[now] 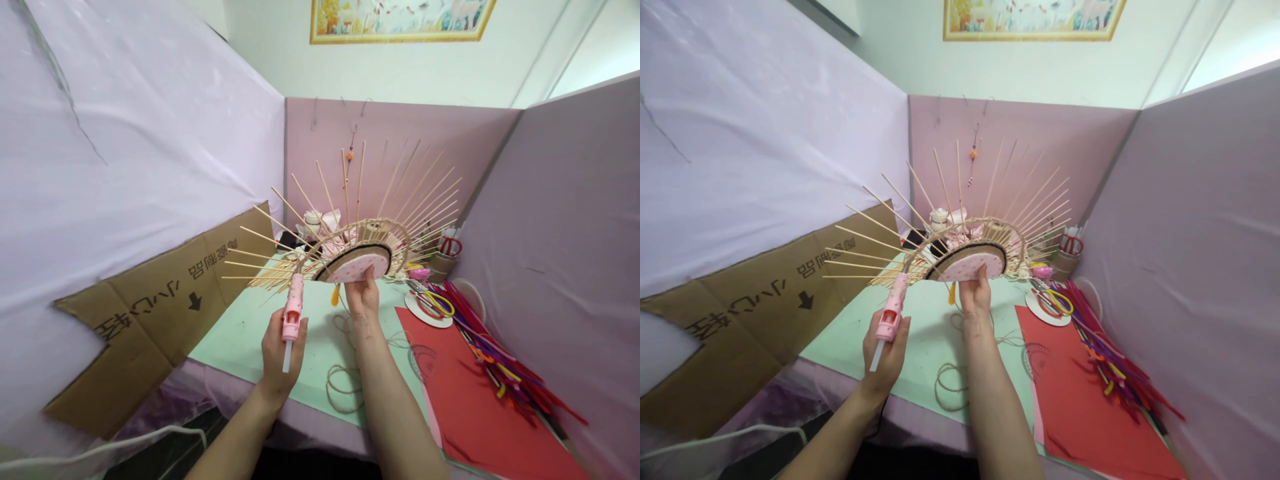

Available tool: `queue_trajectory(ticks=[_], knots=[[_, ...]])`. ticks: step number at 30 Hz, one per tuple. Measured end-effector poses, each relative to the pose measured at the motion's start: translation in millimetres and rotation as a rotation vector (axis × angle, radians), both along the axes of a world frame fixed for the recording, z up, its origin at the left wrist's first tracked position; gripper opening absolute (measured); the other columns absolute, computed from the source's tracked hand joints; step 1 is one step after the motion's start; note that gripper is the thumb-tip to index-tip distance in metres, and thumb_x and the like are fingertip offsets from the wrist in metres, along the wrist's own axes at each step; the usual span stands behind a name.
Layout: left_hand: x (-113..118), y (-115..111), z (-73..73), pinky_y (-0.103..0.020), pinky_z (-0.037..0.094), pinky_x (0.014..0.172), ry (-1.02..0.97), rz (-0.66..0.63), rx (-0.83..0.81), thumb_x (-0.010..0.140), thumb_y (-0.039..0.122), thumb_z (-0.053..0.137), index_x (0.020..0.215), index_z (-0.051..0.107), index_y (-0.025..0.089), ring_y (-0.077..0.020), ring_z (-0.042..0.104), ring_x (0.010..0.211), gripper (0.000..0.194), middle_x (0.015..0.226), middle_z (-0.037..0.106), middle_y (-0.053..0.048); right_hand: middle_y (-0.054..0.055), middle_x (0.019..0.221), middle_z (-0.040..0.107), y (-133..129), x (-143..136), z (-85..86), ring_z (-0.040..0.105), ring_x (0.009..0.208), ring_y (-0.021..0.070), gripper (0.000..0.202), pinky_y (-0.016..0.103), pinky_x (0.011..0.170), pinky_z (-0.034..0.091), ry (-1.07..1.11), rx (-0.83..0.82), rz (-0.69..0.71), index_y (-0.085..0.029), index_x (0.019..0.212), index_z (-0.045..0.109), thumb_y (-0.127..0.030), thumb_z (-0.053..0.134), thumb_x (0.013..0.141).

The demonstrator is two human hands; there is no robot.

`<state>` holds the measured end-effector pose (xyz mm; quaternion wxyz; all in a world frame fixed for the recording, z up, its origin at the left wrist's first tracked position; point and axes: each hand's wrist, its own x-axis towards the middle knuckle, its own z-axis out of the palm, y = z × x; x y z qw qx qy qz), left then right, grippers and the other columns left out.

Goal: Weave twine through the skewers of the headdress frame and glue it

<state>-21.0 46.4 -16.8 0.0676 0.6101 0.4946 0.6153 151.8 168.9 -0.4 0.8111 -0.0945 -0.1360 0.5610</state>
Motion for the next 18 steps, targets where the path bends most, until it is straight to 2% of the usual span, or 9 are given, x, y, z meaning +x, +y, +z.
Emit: queue_trajectory(ticks=[9, 18], knots=[[-0.6, 1.2, -0.4, -0.024, 0.043, 0.059, 0.008, 0.008, 0.006, 0.087, 0.034, 0.055, 0.09, 0.05, 0.019, -0.0132, 0.051, 0.06, 0.015, 0.07, 0.054, 0.001, 0.0, 0.097, 0.074, 1.0, -0.3, -0.5, 0.063, 0.109, 0.0116, 0.011, 0.034, 0.106, 0.043, -0.046, -0.006, -0.016, -0.021, 0.092, 0.066, -0.03, 0.061, 0.085], [-0.7, 1.2, 1.2, -0.024, 0.042, 0.059, 0.031, 0.013, 0.014, 0.087, 0.033, 0.055, 0.087, 0.05, 0.02, -0.0133, 0.051, 0.06, 0.015, 0.069, 0.053, 0.002, -0.001, 0.095, 0.075, -0.8, -1.3, 0.3, 0.062, 0.11, 0.0112, 0.012, 0.034, 0.108, 0.04, 0.023, 0.022, 0.03, -0.021, 0.096, 0.065, -0.027, 0.06, 0.086]])
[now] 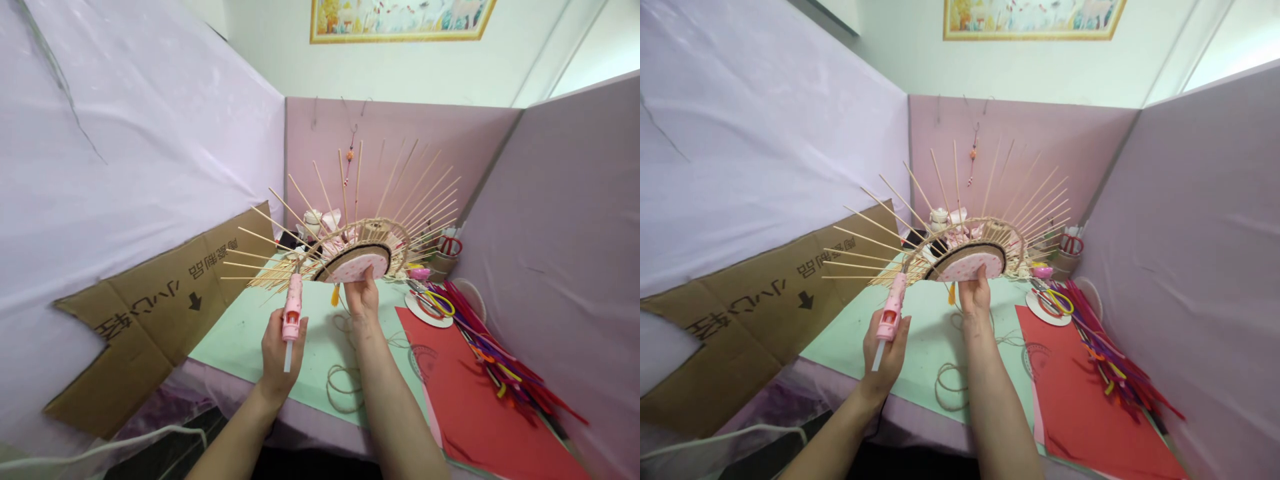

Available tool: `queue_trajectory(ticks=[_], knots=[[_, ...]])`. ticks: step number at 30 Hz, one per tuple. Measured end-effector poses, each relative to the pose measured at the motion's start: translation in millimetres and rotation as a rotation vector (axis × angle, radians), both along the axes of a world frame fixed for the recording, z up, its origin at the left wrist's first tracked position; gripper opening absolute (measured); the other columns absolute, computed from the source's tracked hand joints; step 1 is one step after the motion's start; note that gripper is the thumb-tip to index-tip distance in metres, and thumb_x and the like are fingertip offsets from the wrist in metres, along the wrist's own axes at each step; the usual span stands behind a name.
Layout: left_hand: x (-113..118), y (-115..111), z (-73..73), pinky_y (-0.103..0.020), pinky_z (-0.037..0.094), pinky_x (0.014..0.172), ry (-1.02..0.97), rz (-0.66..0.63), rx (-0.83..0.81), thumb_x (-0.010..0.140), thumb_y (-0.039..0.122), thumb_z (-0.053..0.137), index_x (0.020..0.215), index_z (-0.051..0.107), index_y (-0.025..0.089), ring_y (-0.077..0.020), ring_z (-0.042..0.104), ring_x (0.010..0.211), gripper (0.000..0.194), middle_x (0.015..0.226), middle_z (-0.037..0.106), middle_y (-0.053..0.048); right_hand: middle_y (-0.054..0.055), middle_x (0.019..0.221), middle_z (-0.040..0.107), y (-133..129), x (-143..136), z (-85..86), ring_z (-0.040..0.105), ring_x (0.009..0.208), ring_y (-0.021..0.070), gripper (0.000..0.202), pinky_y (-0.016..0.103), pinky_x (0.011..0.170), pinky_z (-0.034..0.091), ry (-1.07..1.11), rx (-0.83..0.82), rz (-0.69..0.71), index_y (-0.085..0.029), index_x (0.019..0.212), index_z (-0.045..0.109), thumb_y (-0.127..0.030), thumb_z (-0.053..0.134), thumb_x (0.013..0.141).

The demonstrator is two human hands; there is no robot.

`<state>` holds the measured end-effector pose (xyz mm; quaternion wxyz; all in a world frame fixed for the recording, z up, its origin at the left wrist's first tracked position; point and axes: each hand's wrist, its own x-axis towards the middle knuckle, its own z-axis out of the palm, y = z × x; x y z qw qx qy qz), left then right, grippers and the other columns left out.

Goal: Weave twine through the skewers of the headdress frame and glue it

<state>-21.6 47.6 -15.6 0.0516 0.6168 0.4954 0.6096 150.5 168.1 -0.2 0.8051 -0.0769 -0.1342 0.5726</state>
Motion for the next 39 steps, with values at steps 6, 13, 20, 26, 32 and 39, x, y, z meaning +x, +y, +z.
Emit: queue_trajectory(ticks=[6, 13, 20, 26, 32, 39], knots=[[-0.4, 0.8, -0.9, -0.025, 0.041, 0.058, 0.002, 0.005, -0.01, 0.087, 0.034, 0.055, 0.085, 0.048, 0.02, -0.0139, 0.05, 0.059, 0.015, 0.068, 0.053, 0.002, 0.0, 0.098, 0.075, -1.1, -1.3, 0.5, 0.061, 0.112, 0.0115, 0.012, 0.036, 0.11, 0.038, -0.024, -0.009, -0.017, -0.02, 0.095, 0.065, -0.027, 0.058, 0.087], [-0.7, 0.3, -0.1, -0.024, 0.04, 0.057, -0.003, -0.012, -0.011, 0.087, 0.033, 0.055, 0.082, 0.046, 0.021, -0.0129, 0.047, 0.056, 0.015, 0.066, 0.049, 0.003, 0.0, 0.1, 0.074, -0.1, -1.5, -1.0, 0.061, 0.113, 0.0113, 0.014, 0.035, 0.109, 0.038, -0.033, -0.004, -0.019, -0.021, 0.097, 0.065, -0.029, 0.061, 0.086], [-1.0, 1.3, -1.5, -0.025, 0.041, 0.058, -0.002, -0.007, -0.011, 0.086, 0.033, 0.056, 0.081, 0.047, 0.021, -0.0133, 0.048, 0.057, 0.016, 0.066, 0.05, 0.003, 0.0, 0.095, 0.075, -0.9, -1.2, 0.4, 0.062, 0.111, 0.0122, 0.014, 0.034, 0.108, 0.04, -0.025, -0.007, -0.021, -0.02, 0.096, 0.064, -0.028, 0.063, 0.084], [-1.4, 0.3, -1.5, -0.025, 0.042, 0.059, -0.004, 0.009, -0.021, 0.085, 0.035, 0.057, 0.085, 0.05, 0.02, -0.0142, 0.051, 0.059, 0.016, 0.068, 0.054, 0.001, -0.001, 0.092, 0.075, -1.1, -1.4, 0.8, 0.064, 0.108, 0.0113, 0.01, 0.034, 0.107, 0.041, -0.012, -0.017, -0.013, -0.021, 0.092, 0.065, -0.026, 0.058, 0.087], [-1.0, -2.6, 4.0, -0.026, 0.045, 0.061, -0.011, -0.011, -0.052, 0.085, 0.035, 0.057, 0.092, 0.052, 0.019, -0.0154, 0.056, 0.063, 0.018, 0.074, 0.059, -0.001, -0.001, 0.095, 0.075, -0.3, -0.9, 0.2, 0.065, 0.106, 0.0112, 0.009, 0.033, 0.105, 0.044, -0.057, -0.022, -0.025, -0.022, 0.091, 0.065, -0.028, 0.061, 0.085], [-3.2, -14.8, -20.3, -0.026, 0.045, 0.057, 0.034, -0.017, -0.017, 0.083, 0.035, 0.059, 0.098, 0.054, 0.018, -0.0149, 0.058, 0.059, 0.023, 0.074, 0.063, -0.002, -0.001, 0.092, 0.075, -0.2, 0.7, 0.7, 0.067, 0.102, 0.0112, 0.011, 0.032, 0.099, 0.049, -0.044, -0.02, -0.019, -0.022, 0.094, 0.064, -0.027, 0.055, 0.088]])
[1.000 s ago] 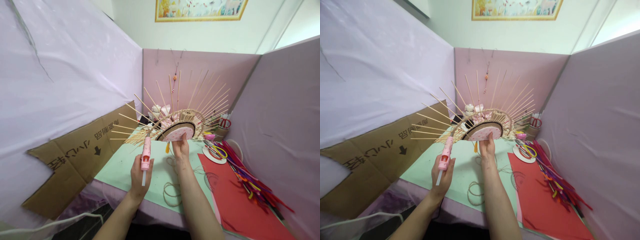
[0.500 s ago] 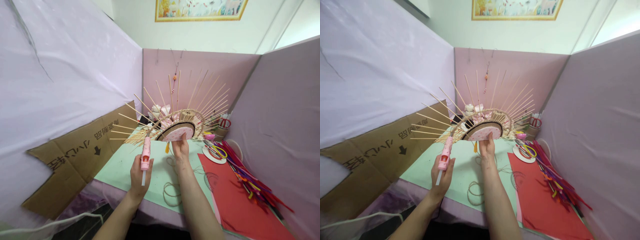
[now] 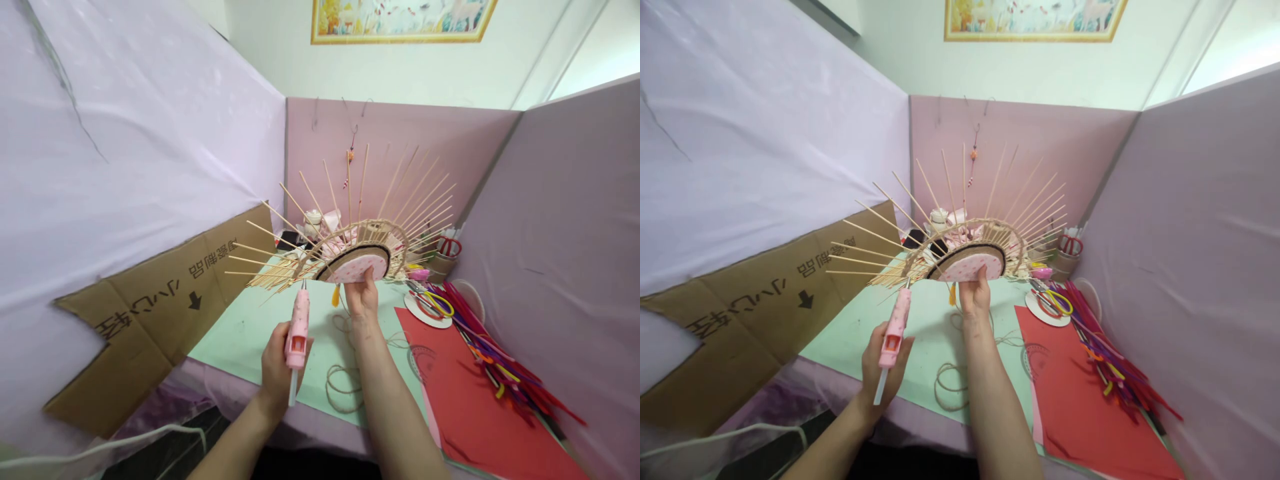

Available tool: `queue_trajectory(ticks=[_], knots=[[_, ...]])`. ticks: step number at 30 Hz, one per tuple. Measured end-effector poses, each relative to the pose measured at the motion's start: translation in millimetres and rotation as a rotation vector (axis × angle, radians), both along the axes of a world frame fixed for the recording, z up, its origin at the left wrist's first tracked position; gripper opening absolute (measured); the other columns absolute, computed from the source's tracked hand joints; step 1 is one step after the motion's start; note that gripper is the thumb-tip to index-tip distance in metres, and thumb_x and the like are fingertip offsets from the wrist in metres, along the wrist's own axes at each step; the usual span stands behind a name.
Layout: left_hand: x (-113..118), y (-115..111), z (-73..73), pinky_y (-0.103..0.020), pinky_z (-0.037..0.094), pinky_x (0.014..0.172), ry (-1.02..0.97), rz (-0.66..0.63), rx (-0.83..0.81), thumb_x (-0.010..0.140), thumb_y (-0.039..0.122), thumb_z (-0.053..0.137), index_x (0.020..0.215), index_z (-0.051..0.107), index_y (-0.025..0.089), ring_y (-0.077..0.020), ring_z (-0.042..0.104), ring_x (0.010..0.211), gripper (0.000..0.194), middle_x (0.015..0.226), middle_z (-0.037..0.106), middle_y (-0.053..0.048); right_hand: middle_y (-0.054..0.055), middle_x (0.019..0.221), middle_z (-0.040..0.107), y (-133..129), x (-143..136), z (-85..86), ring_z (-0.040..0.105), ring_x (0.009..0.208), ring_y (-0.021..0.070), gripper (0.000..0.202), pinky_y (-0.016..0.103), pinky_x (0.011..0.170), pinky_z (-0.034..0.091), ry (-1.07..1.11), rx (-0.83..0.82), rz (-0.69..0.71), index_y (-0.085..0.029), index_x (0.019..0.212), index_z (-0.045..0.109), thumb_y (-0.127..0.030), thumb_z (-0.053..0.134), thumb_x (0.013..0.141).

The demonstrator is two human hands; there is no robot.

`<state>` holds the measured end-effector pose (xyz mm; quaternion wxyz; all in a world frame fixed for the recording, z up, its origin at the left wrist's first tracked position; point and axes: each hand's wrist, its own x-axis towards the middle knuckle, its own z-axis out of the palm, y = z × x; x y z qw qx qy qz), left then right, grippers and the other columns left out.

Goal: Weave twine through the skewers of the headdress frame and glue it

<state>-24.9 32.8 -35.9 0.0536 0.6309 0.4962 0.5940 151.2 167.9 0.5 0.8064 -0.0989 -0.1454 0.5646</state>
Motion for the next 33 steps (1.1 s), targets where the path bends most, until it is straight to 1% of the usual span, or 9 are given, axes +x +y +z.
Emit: queue_trajectory(ticks=[3, 7, 12, 17, 22, 25, 28, 30, 33], knots=[[-10.6, -1.2, -9.4, -0.026, 0.046, 0.057, -0.002, 0.02, 0.004, 0.083, 0.037, 0.059, 0.1, 0.053, 0.018, -0.0157, 0.059, 0.059, 0.026, 0.074, 0.064, -0.002, -0.002, 0.09, 0.076, 0.6, 1.8, -0.6, 0.068, 0.099, 0.0107, 0.01, 0.031, 0.098, 0.049, 0.015, -0.004, -0.008, -0.023, 0.092, 0.064, -0.027, 0.055, 0.088], [-41.2, 7.8, -7.9, -0.031, 0.049, 0.064, 0.078, 0.077, -0.149, 0.08, 0.042, 0.059, 0.104, 0.052, 0.017, -0.0215, 0.063, 0.073, 0.035, 0.087, 0.065, -0.007, -0.003, 0.085, 0.076, 1.8, 3.5, 0.1, 0.069, 0.093, 0.0103, 0.009, 0.03, 0.097, 0.051, 0.041, -0.02, -0.025, -0.023, 0.086, 0.064, -0.025, 0.056, 0.089], [-82.4, 26.6, -11.2, -0.037, 0.045, 0.075, 0.401, 0.217, -0.371, 0.088, 0.036, 0.041, 0.107, 0.053, 0.015, -0.0277, 0.061, 0.09, 0.03, 0.098, 0.061, -0.013, -0.002, 0.088, 0.075, 3.5, 4.9, 0.0, 0.068, 0.098, 0.0105, 0.012, 0.031, 0.098, 0.051, 0.068, -0.054, -0.022, -0.022, 0.09, 0.065, -0.025, 0.052, 0.091], [-99.2, 34.8, -20.2, -0.044, 0.039, 0.078, 0.733, 0.434, -0.643, 0.09, 0.036, 0.039, 0.103, 0.059, 0.013, -0.0334, 0.053, 0.094, 0.033, 0.096, 0.061, -0.017, -0.002, 0.091, 0.075, 5.0, 4.9, -3.6, 0.068, 0.098, 0.0109, 0.008, 0.031, 0.097, 0.051, 0.046, -0.031, -0.019, -0.022, 0.088, 0.065, -0.026, 0.058, 0.088], [-96.1, 29.3, -6.0, -0.051, 0.037, 0.084, 0.588, 0.45, -0.556, 0.083, 0.045, 0.052, 0.124, 0.053, 0.012, -0.0385, 0.046, 0.107, 0.053, 0.115, 0.054, -0.021, -0.003, 0.09, 0.074, 7.2, 4.4, -7.6, 0.068, 0.095, 0.0109, 0.011, 0.031, 0.093, 0.054, 0.005, -0.013, -0.033, -0.024, 0.091, 0.064, -0.029, 0.055, 0.09], [-69.4, 28.0, 19.9, -0.049, 0.039, 0.092, 0.205, 0.208, -0.335, 0.077, 0.046, 0.062, 0.125, 0.05, 0.015, -0.0348, 0.045, 0.118, 0.058, 0.125, 0.051, -0.018, -0.002, 0.089, 0.074, 8.1, 3.3, -9.9, 0.068, 0.096, 0.0109, 0.013, 0.031, 0.093, 0.054, -0.059, -0.007, -0.039, -0.024, 0.09, 0.064, -0.03, 0.052, 0.091], [-23.2, 40.5, 48.1, -0.033, 0.05, 0.073, -0.382, -0.255, -0.276, 0.072, 0.04, 0.071, 0.121, 0.051, 0.023, -0.0281, 0.05, 0.118, 0.056, 0.128, 0.054, -0.012, 0.001, 0.089, 0.074, 8.6, 3.1, -12.5, 0.066, 0.101, 0.0122, 0.019, 0.033, 0.096, 0.051, -0.163, 0.01, -0.055, -0.022, 0.092, 0.063, -0.033, 0.048, 0.093], [8.1, 55.3, 62.6, -0.024, 0.049, 0.06, -0.746, -0.513, -0.256, 0.068, 0.034, 0.075, 0.117, 0.055, 0.023, -0.0261, 0.054, 0.117, 0.054, 0.127, 0.057, -0.011, 0.002, 0.091, 0.073, 9.1, 5.2, -14.0, 0.065, 0.105, 0.0134, 0.021, 0.035, 0.099, 0.049, -0.22, 0.017, -0.072, -0.021, 0.093, 0.063, -0.035, 0.048, 0.093], [40.9, 76.0, 73.9, -0.023, 0.052, 0.07, -1.117, -0.708, -0.211, 0.069, 0.03, 0.076, 0.107, 0.063, 0.021, -0.02, 0.062, 0.106, 0.041, 0.112, 0.067, -0.007, 0.002, 0.095, 0.073, 9.3, 11.3, -15.2, 0.063, 0.108, 0.0144, 0.02, 0.035, 0.099, 0.048, -0.287, 0.007, -0.112, -0.023, 0.092, 0.062, -0.041, 0.053, 0.089]])
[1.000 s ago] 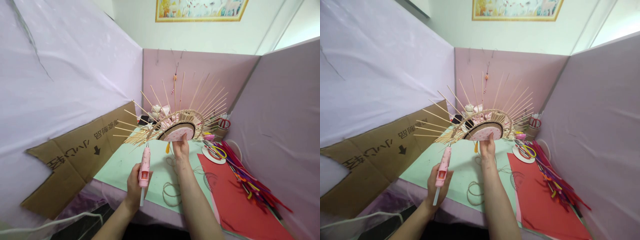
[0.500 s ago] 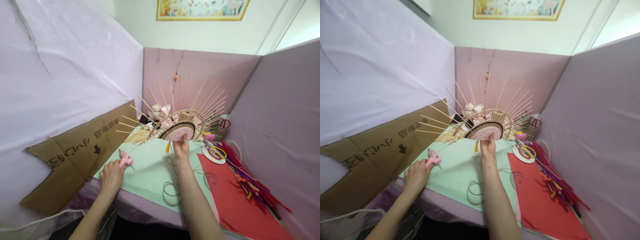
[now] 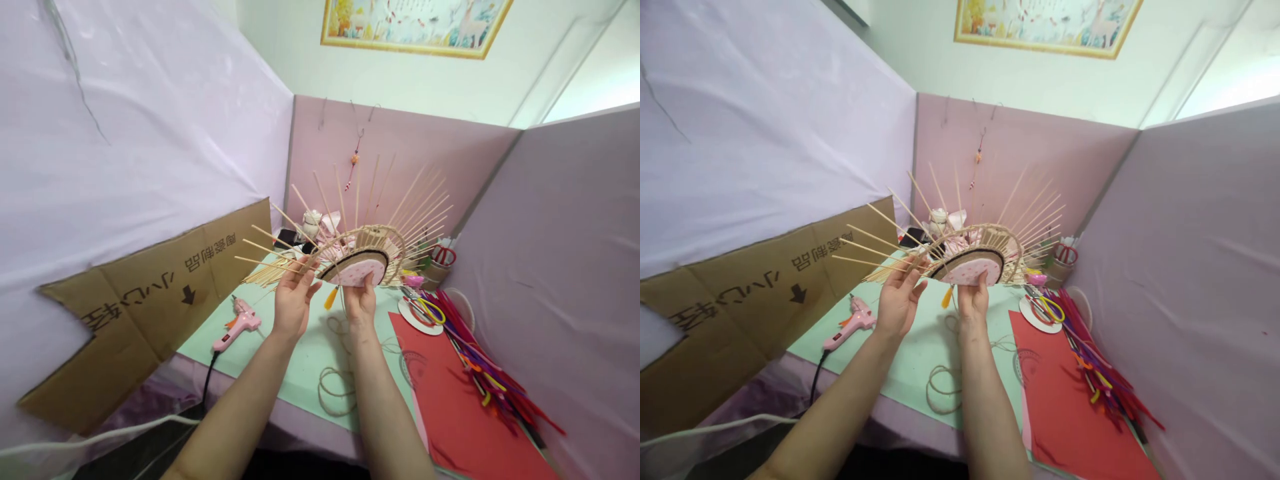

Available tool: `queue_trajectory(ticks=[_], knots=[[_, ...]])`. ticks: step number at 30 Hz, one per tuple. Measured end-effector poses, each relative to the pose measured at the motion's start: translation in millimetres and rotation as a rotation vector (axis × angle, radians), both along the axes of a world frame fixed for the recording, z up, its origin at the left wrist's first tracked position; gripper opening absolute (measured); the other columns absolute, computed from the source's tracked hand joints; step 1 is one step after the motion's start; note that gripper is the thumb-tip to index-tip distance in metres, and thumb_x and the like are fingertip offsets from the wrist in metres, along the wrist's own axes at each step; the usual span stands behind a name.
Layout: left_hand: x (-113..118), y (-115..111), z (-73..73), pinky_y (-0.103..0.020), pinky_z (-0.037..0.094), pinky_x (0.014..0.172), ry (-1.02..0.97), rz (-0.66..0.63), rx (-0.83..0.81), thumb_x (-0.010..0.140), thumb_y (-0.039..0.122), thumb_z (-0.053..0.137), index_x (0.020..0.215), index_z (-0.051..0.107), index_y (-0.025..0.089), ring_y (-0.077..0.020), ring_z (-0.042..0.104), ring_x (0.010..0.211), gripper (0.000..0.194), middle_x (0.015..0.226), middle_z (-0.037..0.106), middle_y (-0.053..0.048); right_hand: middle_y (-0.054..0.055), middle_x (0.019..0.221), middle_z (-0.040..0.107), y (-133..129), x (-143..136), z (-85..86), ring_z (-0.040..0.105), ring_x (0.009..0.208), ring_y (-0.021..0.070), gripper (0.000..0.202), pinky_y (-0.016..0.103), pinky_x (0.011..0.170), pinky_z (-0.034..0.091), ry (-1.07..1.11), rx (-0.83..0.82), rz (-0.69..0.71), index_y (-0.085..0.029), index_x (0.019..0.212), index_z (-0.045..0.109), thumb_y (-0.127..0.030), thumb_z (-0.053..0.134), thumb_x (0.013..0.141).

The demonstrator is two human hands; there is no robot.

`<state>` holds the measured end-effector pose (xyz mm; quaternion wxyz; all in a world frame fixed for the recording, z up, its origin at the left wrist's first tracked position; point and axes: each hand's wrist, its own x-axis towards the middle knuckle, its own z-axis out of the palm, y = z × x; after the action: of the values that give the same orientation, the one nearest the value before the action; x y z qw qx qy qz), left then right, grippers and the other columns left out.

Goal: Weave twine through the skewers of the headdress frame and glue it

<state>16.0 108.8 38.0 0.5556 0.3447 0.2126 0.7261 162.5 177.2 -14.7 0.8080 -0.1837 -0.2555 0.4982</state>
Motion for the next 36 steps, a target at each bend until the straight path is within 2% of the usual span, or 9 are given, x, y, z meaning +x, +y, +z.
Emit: queue_trajectory(ticks=[3, 6, 10, 14, 16, 18, 21, 24, 36], knots=[[12.5, 11.1, 0.8, -0.029, 0.051, 0.088, -0.158, -0.053, 0.043, 0.071, 0.028, 0.076, 0.096, 0.069, 0.018, -0.0163, 0.066, 0.098, 0.028, 0.102, 0.071, -0.006, 0.002, 0.096, 0.072, -2.6, 4.1, 0.3, 0.062, 0.11, 0.0158, 0.022, 0.035, 0.095, 0.05, -0.074, -0.022, -0.059, -0.024, 0.088, 0.063, -0.045, 0.053, 0.087], [12.7, 15.8, -2.1, -0.031, 0.05, 0.091, -0.178, -0.089, 0.064, 0.071, 0.027, 0.076, 0.095, 0.071, 0.017, -0.0164, 0.067, 0.095, 0.027, 0.099, 0.073, -0.006, 0.002, 0.091, 0.072, -9.4, 3.9, -1.3, 0.065, 0.104, 0.0166, 0.023, 0.034, 0.089, 0.054, -0.096, -0.081, -0.047, -0.025, 0.084, 0.062, -0.048, 0.057, 0.084], [9.8, 19.8, -4.4, -0.034, 0.05, 0.092, -0.189, -0.061, 0.058, 0.072, 0.029, 0.075, 0.092, 0.072, 0.017, -0.0177, 0.068, 0.095, 0.024, 0.099, 0.073, -0.007, 0.005, 0.08, 0.07, -27.4, 14.4, -12.2, 0.068, 0.086, 0.0195, 0.037, 0.036, 0.078, 0.056, -0.303, -0.388, 0.072, -0.023, 0.077, 0.06, -0.059, 0.054, 0.081], [10.1, 20.9, -6.1, -0.036, 0.051, 0.093, -0.209, -0.038, 0.054, 0.071, 0.031, 0.076, 0.089, 0.072, 0.016, -0.0177, 0.068, 0.092, 0.023, 0.095, 0.073, -0.006, 0.009, 0.083, 0.069, -56.3, 42.7, -10.3, 0.066, 0.081, 0.0239, 0.041, 0.039, 0.074, 0.052, -0.77, -0.582, -0.164, -0.019, 0.078, 0.061, -0.06, 0.06, 0.074], [11.0, 20.7, -7.8, -0.035, 0.051, 0.091, -0.22, -0.032, 0.046, 0.071, 0.031, 0.076, 0.088, 0.072, 0.016, -0.0174, 0.069, 0.09, 0.022, 0.092, 0.073, -0.005, 0.009, 0.082, 0.067, -71.8, 47.7, 6.6, 0.063, 0.08, 0.0241, 0.036, 0.038, 0.077, 0.049, -1.002, -0.533, -0.386, -0.018, 0.077, 0.061, -0.052, 0.07, 0.068], [11.7, 20.2, -9.4, -0.035, 0.052, 0.09, -0.225, -0.03, 0.034, 0.071, 0.031, 0.076, 0.087, 0.072, 0.016, -0.0173, 0.069, 0.089, 0.022, 0.09, 0.073, -0.005, 0.008, 0.083, 0.066, -84.0, 38.6, 32.1, 0.06, 0.08, 0.023, 0.032, 0.038, 0.077, 0.047, -1.19, -0.362, -0.645, -0.018, 0.082, 0.062, -0.049, 0.061, 0.077], [12.3, 18.6, -9.7, -0.033, 0.052, 0.089, -0.213, -0.027, 0.023, 0.071, 0.032, 0.076, 0.086, 0.072, 0.016, -0.0168, 0.068, 0.088, 0.022, 0.089, 0.073, -0.005, 0.007, 0.089, 0.064, -90.6, 6.1, 70.4, 0.058, 0.085, 0.0203, 0.025, 0.035, 0.08, 0.045, -1.341, -0.039, -0.748, -0.019, 0.09, 0.062, -0.042, 0.055, 0.085], [11.9, 16.0, -8.2, -0.033, 0.051, 0.09, -0.203, -0.021, 0.024, 0.072, 0.031, 0.075, 0.087, 0.071, 0.015, -0.0164, 0.067, 0.089, 0.022, 0.091, 0.072, -0.005, 0.006, 0.088, 0.063, -84.1, -22.6, 90.9, 0.056, 0.087, 0.021, 0.024, 0.036, 0.082, 0.042, -1.49, 0.088, -0.841, -0.019, 0.089, 0.061, -0.043, 0.06, 0.084], [18.0, 5.9, -0.8, -0.031, 0.05, 0.085, -0.219, 0.001, -0.065, 0.065, 0.021, 0.076, 0.08, 0.066, 0.015, -0.0144, 0.067, 0.081, 0.019, 0.079, 0.07, -0.002, 0.002, 0.074, 0.058, -70.4, -16.9, 84.6, 0.05, 0.073, 0.0184, 0.02, 0.032, 0.072, 0.035, -1.62, 0.037, -0.909, -0.02, 0.074, 0.055, -0.033, 0.053, 0.09]])
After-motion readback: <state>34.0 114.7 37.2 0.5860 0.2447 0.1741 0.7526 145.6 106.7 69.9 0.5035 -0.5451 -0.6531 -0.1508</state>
